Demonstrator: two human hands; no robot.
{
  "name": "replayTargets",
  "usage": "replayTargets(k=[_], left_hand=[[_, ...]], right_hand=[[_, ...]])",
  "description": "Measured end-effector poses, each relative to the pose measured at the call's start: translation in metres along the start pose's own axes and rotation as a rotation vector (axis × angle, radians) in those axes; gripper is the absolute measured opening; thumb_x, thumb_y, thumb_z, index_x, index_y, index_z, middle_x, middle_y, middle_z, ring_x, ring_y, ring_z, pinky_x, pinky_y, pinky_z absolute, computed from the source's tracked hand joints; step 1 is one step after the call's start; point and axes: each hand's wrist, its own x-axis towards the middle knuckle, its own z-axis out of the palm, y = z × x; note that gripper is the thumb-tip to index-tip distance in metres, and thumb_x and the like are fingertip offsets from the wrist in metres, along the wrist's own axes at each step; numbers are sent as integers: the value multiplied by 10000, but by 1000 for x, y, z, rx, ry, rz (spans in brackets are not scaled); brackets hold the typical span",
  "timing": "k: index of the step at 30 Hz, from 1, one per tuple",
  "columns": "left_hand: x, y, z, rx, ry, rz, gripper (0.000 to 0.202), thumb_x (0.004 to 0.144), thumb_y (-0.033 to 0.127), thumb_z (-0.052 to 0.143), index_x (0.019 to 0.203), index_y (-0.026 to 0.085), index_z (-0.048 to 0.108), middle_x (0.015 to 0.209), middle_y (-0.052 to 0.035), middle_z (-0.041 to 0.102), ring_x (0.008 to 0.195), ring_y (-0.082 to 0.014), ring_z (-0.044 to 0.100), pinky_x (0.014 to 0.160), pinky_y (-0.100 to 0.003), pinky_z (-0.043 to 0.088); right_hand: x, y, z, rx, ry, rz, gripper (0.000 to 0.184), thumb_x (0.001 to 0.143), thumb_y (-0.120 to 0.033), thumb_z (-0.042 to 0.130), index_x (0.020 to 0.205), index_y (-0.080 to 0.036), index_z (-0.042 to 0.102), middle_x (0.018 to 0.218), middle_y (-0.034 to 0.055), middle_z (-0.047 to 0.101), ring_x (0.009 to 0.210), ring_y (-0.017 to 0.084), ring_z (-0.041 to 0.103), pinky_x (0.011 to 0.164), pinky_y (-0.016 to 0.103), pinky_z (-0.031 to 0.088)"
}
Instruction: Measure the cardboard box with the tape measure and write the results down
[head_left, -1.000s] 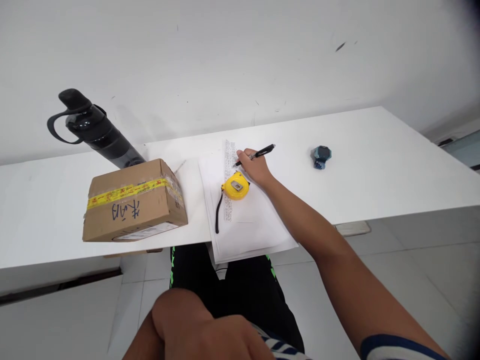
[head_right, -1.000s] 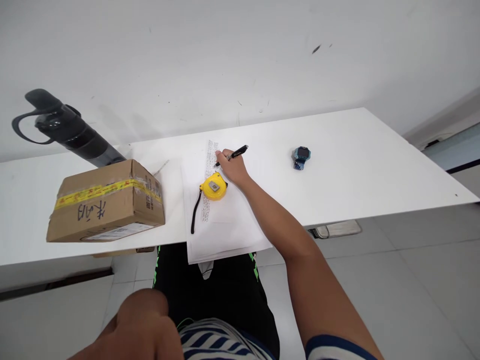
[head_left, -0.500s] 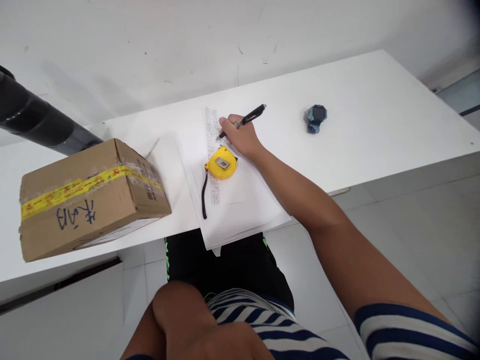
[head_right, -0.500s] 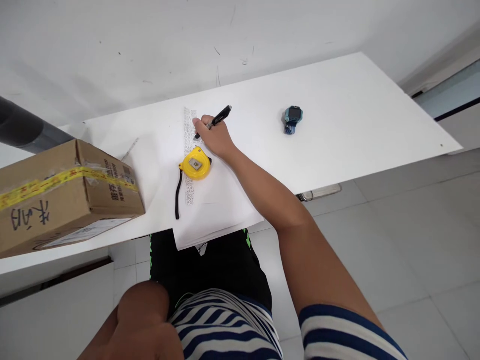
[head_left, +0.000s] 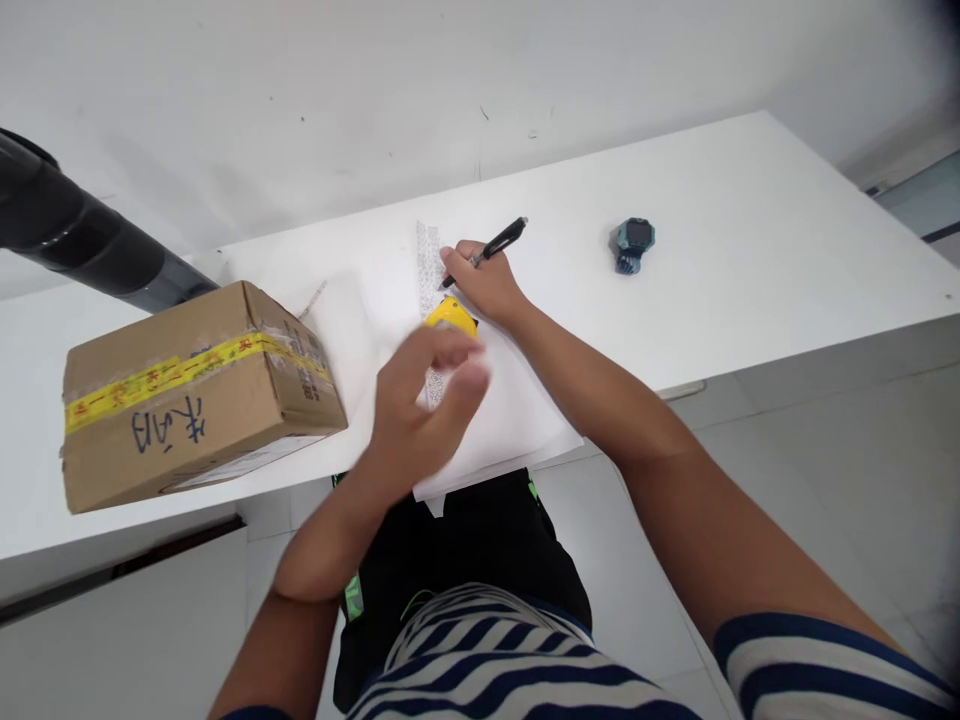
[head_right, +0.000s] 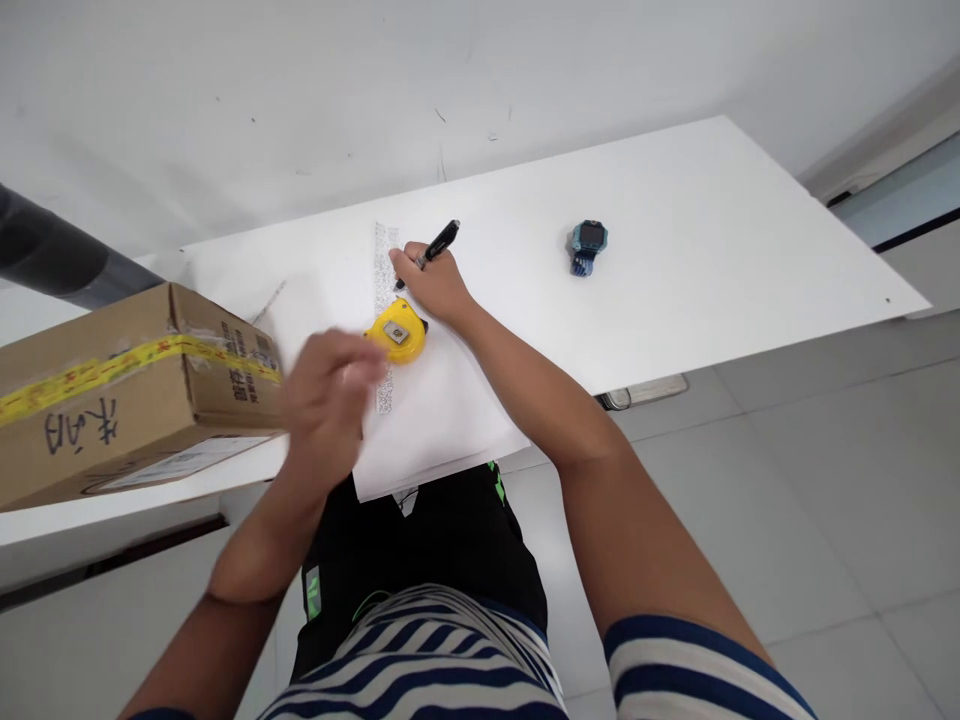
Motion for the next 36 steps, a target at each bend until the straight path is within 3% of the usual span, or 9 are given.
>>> replayTargets(k=[2, 5, 9, 14, 21, 26, 32, 36], left_hand=[[19, -20, 7, 228, 39, -95, 570, 859, 631, 527, 1260, 226, 539, 1178, -130, 624, 1134, -285, 553, 934, -442, 435], [30, -43, 16, 577, -56, -250, 704, 777, 670, 610, 1282, 191, 503, 1199, -137, 604, 1157, -315, 524, 992, -466, 379], [24, -51, 22, 692, -97, -281, 693, 757, 642, 638, 1276, 203, 504, 1153, -109, 601, 1117, -298, 517, 992, -439, 348], [20, -49, 22, 692, -171, -211, 689, 755, 642, 624, 1316, 260, 503, 1130, -86, 571, 1058, -284, 495, 951, -438, 318], [26, -61, 6, 629, -397, 9, 753, 718, 617, 648, 1373, 273, 509, 1048, -63, 550, 917, -237, 503, 884, -405, 320], [23, -65, 0, 530, -415, 104, 754, 730, 600, 641, 1377, 239, 497, 1190, -92, 568, 1098, -290, 495, 1014, -465, 295], [22, -67, -1, 366, -440, 114, 721, 710, 628, 666, 1298, 230, 536, 1279, -100, 582, 1231, -295, 493, 1118, -473, 286], [23, -67, -3, 303, -452, 125, 745, 717, 626, 673, 1331, 238, 509, 1407, -104, 540, 1327, -308, 464, 1221, -529, 125]], right_hand=[[-1, -1, 1, -19, -5, 13, 385, 917, -358, 569, 581, -218, 443, 622, -23, 547, 647, 122, 527, 684, 293, 450], [-2, -3, 1, -26, -20, 35, 382, 914, -314, 565, 567, -216, 437, 634, -19, 576, 649, 125, 555, 690, 298, 457], [-4, -5, 2, -32, -7, 32, 391, 904, -272, 564, 554, -219, 398, 630, -23, 577, 660, 122, 570, 697, 291, 464], [-7, -8, 3, -10, 4, 48, 395, 890, -243, 551, 542, -223, 365, 589, -31, 531, 647, 119, 546, 686, 283, 469], [-8, -11, 3, -35, -27, 59, 346, 893, -290, 545, 562, -212, 480, 608, -25, 562, 623, 121, 528, 692, 288, 471], [-8, -8, 2, -54, -65, 46, 347, 894, -367, 552, 582, -214, 538, 624, -16, 580, 636, 139, 538, 689, 301, 464], [-11, -9, 3, -81, 27, 38, 366, 886, -338, 535, 544, -220, 479, 602, -19, 567, 638, 137, 527, 675, 290, 445], [-11, -10, 4, -79, -34, 57, 350, 884, -358, 532, 565, -213, 528, 607, -21, 574, 618, 133, 512, 657, 289, 435]])
